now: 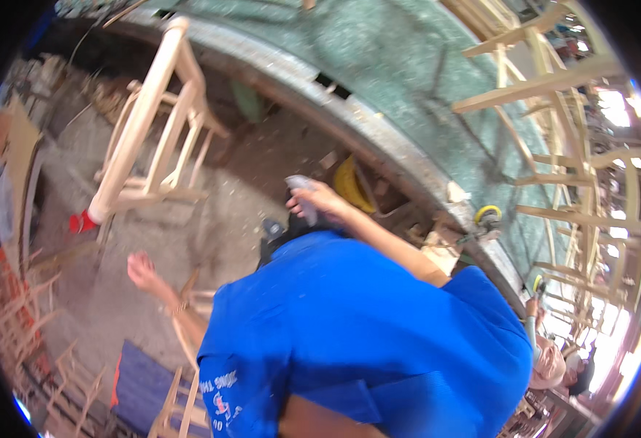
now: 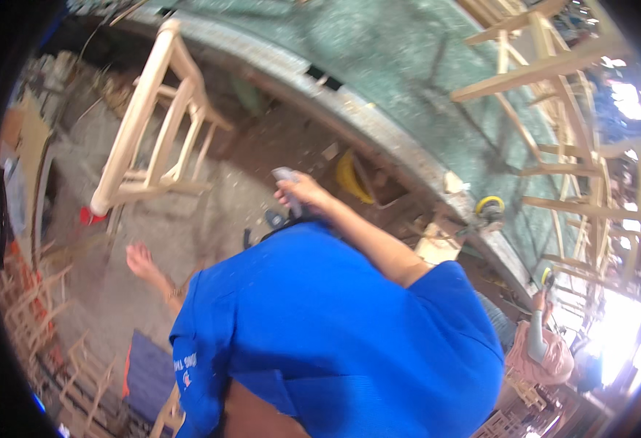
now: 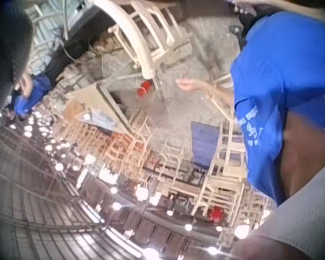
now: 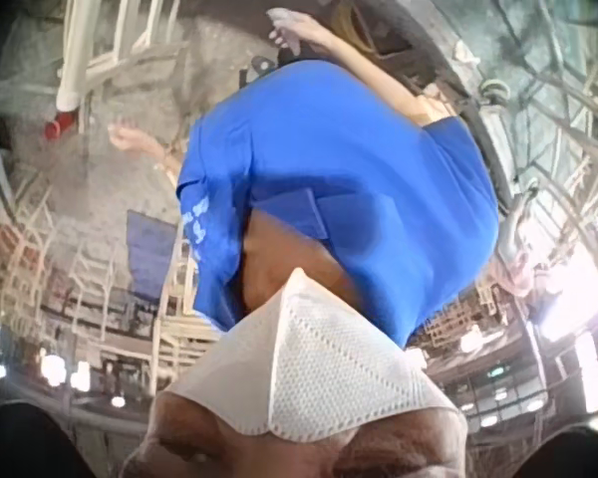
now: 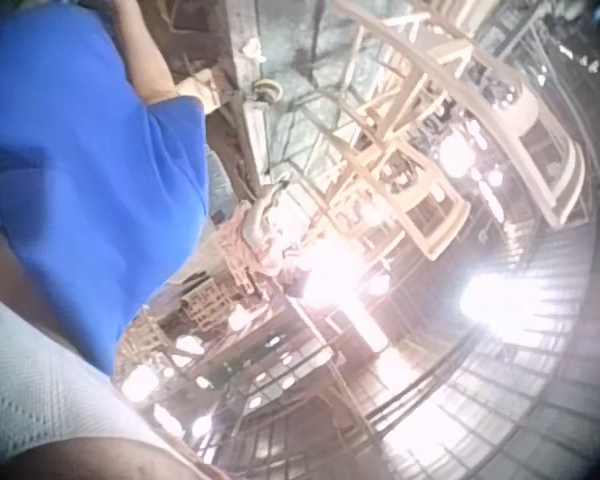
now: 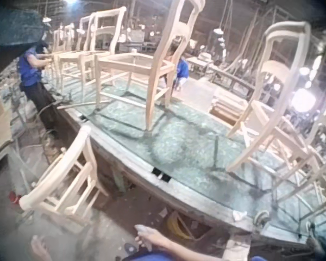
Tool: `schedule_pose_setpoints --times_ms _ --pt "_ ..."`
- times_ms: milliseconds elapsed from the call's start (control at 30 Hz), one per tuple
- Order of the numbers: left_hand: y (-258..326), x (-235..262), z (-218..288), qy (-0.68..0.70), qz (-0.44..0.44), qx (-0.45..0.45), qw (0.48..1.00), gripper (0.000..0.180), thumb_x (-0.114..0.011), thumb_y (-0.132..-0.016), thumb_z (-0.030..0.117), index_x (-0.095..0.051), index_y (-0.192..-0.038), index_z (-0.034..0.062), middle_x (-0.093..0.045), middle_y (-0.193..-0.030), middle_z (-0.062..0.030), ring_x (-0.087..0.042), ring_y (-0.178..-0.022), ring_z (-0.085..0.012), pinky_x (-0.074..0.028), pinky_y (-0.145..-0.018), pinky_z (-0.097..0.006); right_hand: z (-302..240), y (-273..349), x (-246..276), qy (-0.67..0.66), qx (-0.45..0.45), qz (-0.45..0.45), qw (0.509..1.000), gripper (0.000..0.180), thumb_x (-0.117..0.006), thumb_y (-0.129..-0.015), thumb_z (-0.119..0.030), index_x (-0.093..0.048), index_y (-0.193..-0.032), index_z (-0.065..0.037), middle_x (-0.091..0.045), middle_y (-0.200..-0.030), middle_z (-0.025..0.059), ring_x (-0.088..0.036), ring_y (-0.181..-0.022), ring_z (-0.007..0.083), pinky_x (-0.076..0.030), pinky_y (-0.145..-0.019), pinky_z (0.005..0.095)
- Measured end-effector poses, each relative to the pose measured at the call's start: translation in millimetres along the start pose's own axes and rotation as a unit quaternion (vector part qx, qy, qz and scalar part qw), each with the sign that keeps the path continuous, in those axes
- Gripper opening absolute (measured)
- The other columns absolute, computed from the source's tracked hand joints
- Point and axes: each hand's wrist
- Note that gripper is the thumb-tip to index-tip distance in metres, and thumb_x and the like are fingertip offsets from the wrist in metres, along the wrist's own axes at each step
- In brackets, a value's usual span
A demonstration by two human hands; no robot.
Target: The person sands the frame of a wooden chair using a handheld power sander and a sanding block. They rotate the chair to access different parts and wipe the surface with a cloth between sanding passes.
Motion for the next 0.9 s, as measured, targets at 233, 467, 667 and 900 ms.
schedule_pose_setpoints --times_ms 233,467,667,900 --pt "-66 -63 119 -0.079 -0.042 -0.259 0.962 0.053 -0.063 -0.092 0.034 -0.049 -0.127 -0.0034 -0.053 -0.126 -0.0177 -0.055 -0.112 -0.0255 -0.045 -0.095 -0.034 17 -21 30 -0.028 0.021 0.076 0.997 0.038 -0.057 -0.094 -0.021 -0.048 -0.125 -0.002 -0.066 -0.093 0.0104 -0.064 -0.073 0.0139 -0.057 -0.061 0.0278" --pt "-80 -84 128 -0.336 -0.116 -0.309 0.882 0.044 -0.075 -0.081 0.039 -0.065 -0.114 0.0103 -0.058 -0.109 -0.0114 -0.058 -0.101 -0.0250 -0.047 -0.088 -0.036 21 -33 85 -0.067 0.086 0.217 0.970 0.037 -0.056 -0.093 -0.024 -0.051 -0.123 -0.002 -0.066 -0.093 0.0110 -0.063 -0.074 0.0156 -0.054 -0.062 0.0280" --pt "-100 -143 177 -0.674 -0.256 -0.331 0.608 0.056 -0.071 -0.070 0.050 -0.061 -0.106 0.0080 -0.066 -0.099 -0.0205 -0.062 -0.096 -0.0385 -0.049 -0.081 -0.048 39 -42 101 -0.057 0.032 0.218 0.974 0.036 -0.055 -0.092 -0.024 -0.052 -0.122 -0.003 -0.066 -0.095 0.0108 -0.063 -0.075 0.0164 -0.054 -0.063 0.0299" --pt "-57 -170 178 -0.589 -0.327 -0.373 0.638 0.044 -0.066 -0.070 0.027 -0.059 -0.110 0.0097 -0.068 -0.087 -0.0195 -0.065 -0.084 -0.0394 -0.051 -0.074 -0.048 34 -55 92 0.008 0.004 0.163 0.987 0.034 -0.055 -0.094 -0.022 -0.051 -0.122 -0.005 -0.065 -0.094 0.0077 -0.061 -0.072 0.0119 -0.053 -0.061 0.0259"
Point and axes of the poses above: each hand's wrist, its own y-axis away from the middle knuckle, its own x-axis out of the back of the hand, z = x × y
